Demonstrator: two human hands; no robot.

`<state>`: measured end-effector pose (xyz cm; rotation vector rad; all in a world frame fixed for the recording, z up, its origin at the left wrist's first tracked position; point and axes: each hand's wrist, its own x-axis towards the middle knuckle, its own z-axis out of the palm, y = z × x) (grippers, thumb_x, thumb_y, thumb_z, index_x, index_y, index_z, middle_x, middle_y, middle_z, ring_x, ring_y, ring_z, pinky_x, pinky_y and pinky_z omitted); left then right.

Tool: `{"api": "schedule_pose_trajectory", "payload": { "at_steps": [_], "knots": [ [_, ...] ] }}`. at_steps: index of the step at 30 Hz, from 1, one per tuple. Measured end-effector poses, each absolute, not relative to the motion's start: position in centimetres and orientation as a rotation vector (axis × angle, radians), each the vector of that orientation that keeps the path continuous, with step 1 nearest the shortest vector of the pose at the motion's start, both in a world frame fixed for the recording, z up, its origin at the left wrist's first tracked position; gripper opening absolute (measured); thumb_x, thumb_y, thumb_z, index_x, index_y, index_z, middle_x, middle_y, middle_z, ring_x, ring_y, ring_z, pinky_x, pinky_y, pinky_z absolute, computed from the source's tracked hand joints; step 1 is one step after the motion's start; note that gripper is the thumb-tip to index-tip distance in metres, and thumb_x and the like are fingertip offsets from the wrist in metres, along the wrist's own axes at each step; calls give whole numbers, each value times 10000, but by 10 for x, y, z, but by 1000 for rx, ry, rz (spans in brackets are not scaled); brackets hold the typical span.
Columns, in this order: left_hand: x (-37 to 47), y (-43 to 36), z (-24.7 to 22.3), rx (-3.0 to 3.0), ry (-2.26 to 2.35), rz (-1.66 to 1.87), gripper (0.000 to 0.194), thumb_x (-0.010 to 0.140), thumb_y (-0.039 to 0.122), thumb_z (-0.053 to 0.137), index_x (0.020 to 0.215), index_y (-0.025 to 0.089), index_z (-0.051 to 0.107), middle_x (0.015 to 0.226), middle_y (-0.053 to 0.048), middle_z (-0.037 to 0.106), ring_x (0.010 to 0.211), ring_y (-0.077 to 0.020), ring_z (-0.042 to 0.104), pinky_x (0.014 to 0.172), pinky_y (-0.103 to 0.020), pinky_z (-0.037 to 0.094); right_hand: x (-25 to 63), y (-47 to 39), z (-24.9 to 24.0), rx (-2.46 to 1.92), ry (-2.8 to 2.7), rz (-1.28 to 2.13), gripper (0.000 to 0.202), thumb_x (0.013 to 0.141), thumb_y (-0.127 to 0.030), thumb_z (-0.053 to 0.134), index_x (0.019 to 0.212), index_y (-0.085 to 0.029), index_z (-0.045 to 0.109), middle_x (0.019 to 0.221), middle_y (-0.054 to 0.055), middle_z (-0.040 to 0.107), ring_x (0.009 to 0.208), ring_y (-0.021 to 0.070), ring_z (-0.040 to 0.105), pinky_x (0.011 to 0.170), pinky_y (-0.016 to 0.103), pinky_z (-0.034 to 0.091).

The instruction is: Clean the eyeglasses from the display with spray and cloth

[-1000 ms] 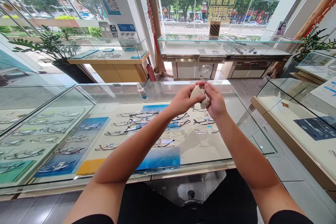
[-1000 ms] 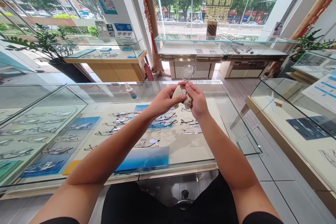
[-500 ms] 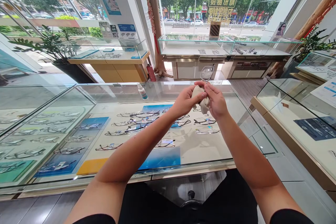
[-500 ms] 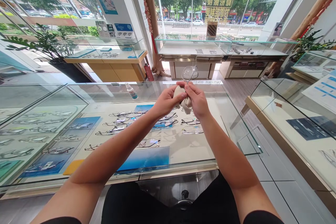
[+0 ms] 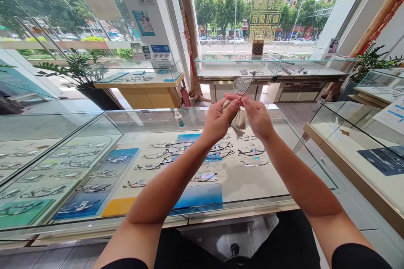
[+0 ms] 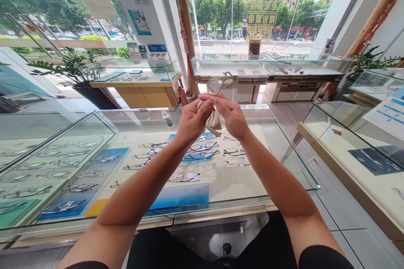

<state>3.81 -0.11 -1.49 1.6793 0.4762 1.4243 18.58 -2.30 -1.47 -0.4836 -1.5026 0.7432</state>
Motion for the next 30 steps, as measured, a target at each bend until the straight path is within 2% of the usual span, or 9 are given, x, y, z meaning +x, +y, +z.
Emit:
{"api": "schedule_pose_trajectory", "payload": {
  "at_steps": [6,9,12,19,26,30],
  "knots": [
    [15,4,6,1822,471,1491,524,994,709,707,818,216,688,752,4,550,746,-156,462,741,-339,411,181,-9,25,-483,-1601,789,361,1021,-638,733,1050,-334,926,1070,35,834,1179,246,737,1230,509,501],
    [4,9,11,1848,484,1427,553,987,734,704,805,214,665,736,2,527,735,-158,451,727,-342,412,178,-3,29,-460,-1588,855,323,990,-607,788,1049,-318,921,1094,33,840,1140,243,749,1168,485,554],
    [-5,15,15,1876,467,1322,549,980,739,708,850,206,685,799,-19,577,779,-170,496,741,-339,443,174,1,24,-424,-1533,956,323,939,-605,845,1009,-295,906,1119,42,856,1092,244,767,1085,456,611],
    [-13,24,11,1964,337,1076,423,1042,614,696,1006,193,692,847,-21,586,748,-146,498,663,-300,427,173,10,8,-400,-1341,1155,283,902,-573,875,962,-296,868,1145,27,873,972,199,784,880,349,655],
    [-3,27,0,1909,318,1175,357,957,506,839,1003,188,683,838,-15,609,732,-136,536,620,-267,447,157,4,4,-303,-1236,1148,234,960,-537,808,915,-309,825,1152,16,860,1173,238,772,1020,418,645],
    [6,21,-2,1885,353,1333,394,911,494,886,1116,188,747,895,-29,670,749,-139,574,624,-255,487,146,-3,5,-294,-1177,1131,262,937,-552,812,870,-300,790,1149,22,851,1276,265,742,1102,459,623]
  ]
}}
